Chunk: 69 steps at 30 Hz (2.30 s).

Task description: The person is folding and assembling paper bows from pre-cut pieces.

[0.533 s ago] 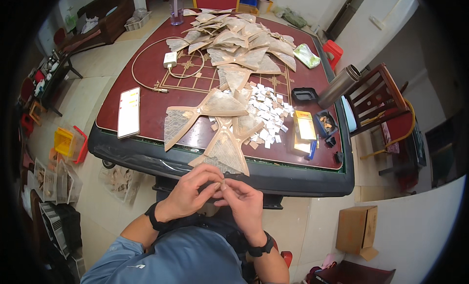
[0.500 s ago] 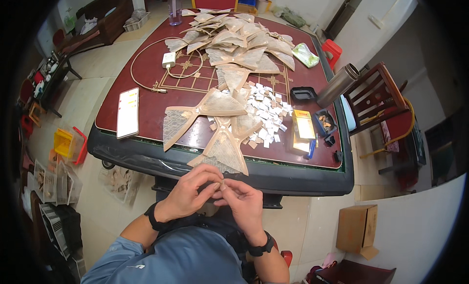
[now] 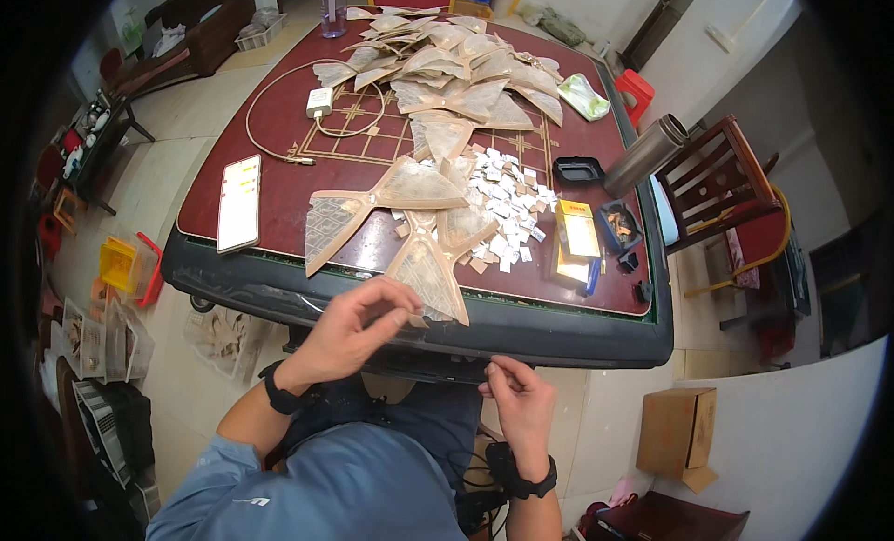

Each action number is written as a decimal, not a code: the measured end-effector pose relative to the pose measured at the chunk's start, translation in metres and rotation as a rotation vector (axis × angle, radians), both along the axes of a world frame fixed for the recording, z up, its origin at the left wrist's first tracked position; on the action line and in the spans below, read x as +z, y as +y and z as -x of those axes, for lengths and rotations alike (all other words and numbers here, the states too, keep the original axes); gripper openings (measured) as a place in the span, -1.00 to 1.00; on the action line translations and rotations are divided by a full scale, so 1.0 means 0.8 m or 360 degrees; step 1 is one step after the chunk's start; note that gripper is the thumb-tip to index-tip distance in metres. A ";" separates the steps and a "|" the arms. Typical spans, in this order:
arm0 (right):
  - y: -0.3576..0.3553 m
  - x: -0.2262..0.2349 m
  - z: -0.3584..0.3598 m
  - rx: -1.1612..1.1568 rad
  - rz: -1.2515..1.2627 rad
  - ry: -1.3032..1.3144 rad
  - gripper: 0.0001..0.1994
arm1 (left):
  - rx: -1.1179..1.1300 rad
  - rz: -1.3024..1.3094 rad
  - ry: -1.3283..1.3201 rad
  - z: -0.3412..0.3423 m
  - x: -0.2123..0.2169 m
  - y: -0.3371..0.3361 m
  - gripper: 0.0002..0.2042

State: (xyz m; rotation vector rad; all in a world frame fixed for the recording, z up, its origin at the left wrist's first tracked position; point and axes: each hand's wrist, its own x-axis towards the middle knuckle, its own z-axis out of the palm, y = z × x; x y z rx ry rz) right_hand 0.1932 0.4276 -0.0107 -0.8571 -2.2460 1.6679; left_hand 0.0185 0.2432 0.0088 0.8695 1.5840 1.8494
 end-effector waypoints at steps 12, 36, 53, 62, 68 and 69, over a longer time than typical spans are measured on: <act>-0.013 0.031 0.084 0.0382 0.1705 0.0372 -0.75 | -0.0139 0.0123 0.0964 0.025 0.021 0.009 -0.85; -0.058 0.060 0.098 0.0349 0.0819 0.0570 -0.87 | 0.0677 0.0917 0.0497 0.123 0.022 -0.080 -0.73; -0.084 0.058 0.148 0.0368 0.0741 0.0622 -0.80 | 0.0151 -0.0307 -0.0823 0.074 -0.001 -0.079 -0.59; -0.109 0.042 0.180 0.0469 0.0578 0.0449 -0.65 | 0.0110 -0.0422 -0.0879 0.043 -0.012 -0.073 -0.53; -0.112 0.041 0.179 0.0436 0.0684 0.0411 -0.66 | 0.0096 -0.0408 -0.0862 0.038 -0.004 -0.078 -0.54; -0.112 0.041 0.179 0.0441 0.0657 0.0401 -0.70 | 0.0091 -0.0412 -0.0852 0.037 -0.004 -0.077 -0.55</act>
